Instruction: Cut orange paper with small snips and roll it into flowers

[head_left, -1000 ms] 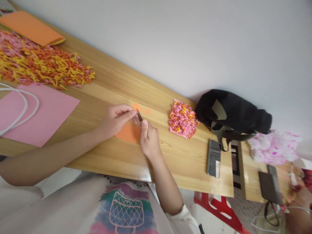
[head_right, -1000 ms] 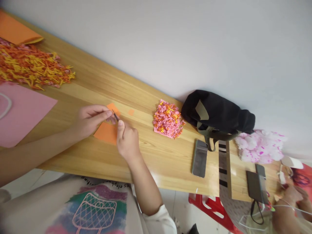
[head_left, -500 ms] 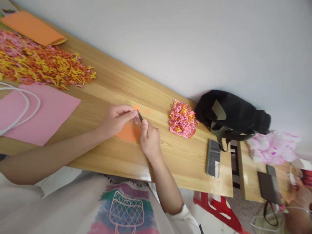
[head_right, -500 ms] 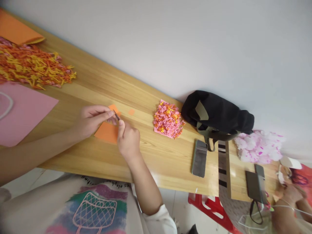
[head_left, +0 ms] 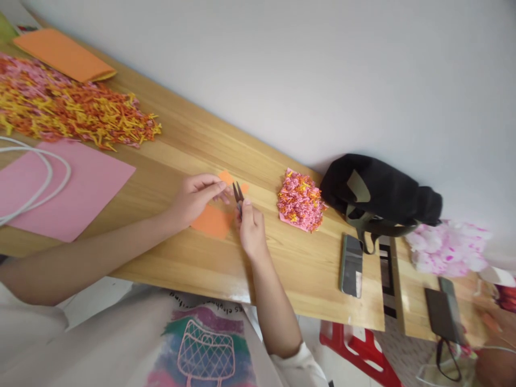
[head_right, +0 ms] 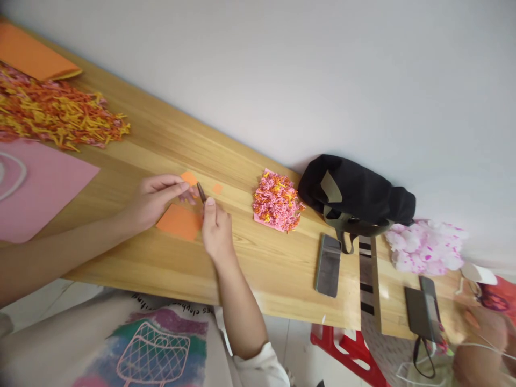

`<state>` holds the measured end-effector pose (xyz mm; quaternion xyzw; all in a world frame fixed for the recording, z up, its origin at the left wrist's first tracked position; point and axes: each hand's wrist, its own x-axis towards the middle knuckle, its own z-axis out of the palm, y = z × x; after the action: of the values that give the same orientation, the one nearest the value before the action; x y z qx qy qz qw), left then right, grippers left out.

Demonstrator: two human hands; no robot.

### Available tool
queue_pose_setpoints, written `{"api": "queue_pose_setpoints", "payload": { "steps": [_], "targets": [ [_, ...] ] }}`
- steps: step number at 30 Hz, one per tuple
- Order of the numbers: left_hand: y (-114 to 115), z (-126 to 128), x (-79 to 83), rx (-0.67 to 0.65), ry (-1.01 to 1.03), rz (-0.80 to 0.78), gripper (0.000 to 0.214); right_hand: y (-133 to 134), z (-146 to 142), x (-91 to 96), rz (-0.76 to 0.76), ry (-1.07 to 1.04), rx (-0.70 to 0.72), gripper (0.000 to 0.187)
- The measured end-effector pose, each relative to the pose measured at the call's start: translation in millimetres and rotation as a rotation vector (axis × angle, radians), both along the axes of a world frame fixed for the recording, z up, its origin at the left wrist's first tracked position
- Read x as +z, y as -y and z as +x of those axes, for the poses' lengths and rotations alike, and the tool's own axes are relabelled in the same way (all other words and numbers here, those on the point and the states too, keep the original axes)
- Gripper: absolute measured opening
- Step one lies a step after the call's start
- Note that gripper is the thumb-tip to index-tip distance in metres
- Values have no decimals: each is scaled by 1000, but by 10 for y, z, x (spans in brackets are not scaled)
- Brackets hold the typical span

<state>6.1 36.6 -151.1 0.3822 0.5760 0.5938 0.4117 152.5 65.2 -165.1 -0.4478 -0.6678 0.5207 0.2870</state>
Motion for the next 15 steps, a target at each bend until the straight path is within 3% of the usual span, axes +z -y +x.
{"api": "queue_pose_setpoints", "payload": {
  "steps": [3,6,11,15],
  "targets": [
    [3,6,-8,-9,-30,-17,19,-22,-8,-14,-118,-168,-110,56],
    [22,19,-37,-65,-169,-20,20,-33,-28,30,-115,-285,-170,47],
    [74,58,-57,-138,-495,-8,25,-27,-53,88,-26,-234,-115,28],
    [90,72,-33,-229,-564,29,24,-41,-47,91,-8,-173,-119,24]
  ]
}}
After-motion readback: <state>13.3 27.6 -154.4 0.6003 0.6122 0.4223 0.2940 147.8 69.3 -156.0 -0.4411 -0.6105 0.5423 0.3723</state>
